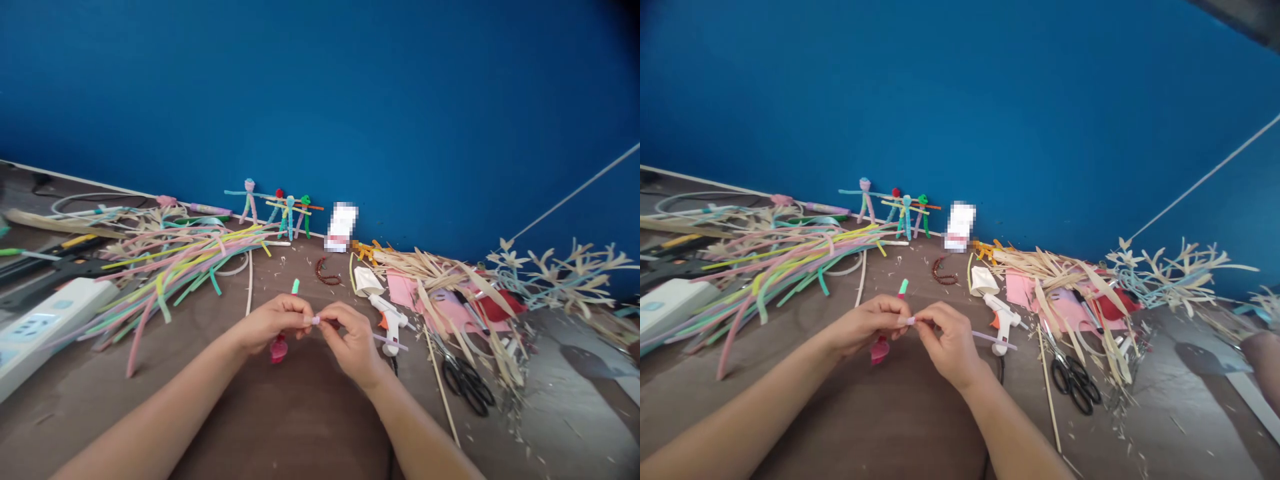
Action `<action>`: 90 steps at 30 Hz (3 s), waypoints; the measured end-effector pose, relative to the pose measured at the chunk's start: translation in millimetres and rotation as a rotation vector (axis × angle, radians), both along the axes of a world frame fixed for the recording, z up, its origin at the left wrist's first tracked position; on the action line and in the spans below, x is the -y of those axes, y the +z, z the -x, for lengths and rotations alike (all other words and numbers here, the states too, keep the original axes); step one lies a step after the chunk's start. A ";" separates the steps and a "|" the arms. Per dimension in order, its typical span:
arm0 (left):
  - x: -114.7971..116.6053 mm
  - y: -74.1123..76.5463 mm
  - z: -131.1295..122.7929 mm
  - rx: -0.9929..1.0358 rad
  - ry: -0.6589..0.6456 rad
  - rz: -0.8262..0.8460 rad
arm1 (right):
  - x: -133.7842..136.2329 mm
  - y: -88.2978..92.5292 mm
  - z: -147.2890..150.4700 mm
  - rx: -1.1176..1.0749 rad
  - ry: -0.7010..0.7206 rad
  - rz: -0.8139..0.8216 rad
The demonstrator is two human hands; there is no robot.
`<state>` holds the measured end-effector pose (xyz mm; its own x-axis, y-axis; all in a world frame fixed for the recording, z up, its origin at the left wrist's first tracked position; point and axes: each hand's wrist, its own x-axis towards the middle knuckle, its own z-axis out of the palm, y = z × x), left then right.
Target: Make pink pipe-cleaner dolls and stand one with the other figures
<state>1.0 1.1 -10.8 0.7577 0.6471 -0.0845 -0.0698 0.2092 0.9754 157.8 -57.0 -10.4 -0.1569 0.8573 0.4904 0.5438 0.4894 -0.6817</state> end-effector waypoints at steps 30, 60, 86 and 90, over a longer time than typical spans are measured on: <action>0.9 -8.0 -12.1 -0.302 0.316 -0.527 | -4.8 -14.3 2.5 0.090 -0.174 0.102; 5.7 -15.4 -14.2 -0.601 0.379 -0.840 | 1.6 -8.2 3.6 0.358 -0.145 -0.024; -2.2 -9.5 -9.2 -0.255 0.269 -0.723 | -16.1 -24.0 -6.6 -0.448 -0.040 0.331; -2.2 -8.0 -7.9 -0.210 0.255 -0.784 | -17.5 -23.2 -8.4 -0.456 0.000 0.404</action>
<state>8.9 3.3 -18.8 0.5991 0.7260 0.3375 0.1753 -0.5303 0.8295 166.3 -39.5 -33.7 -0.0073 0.9895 0.1444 0.1531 0.1438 -0.9777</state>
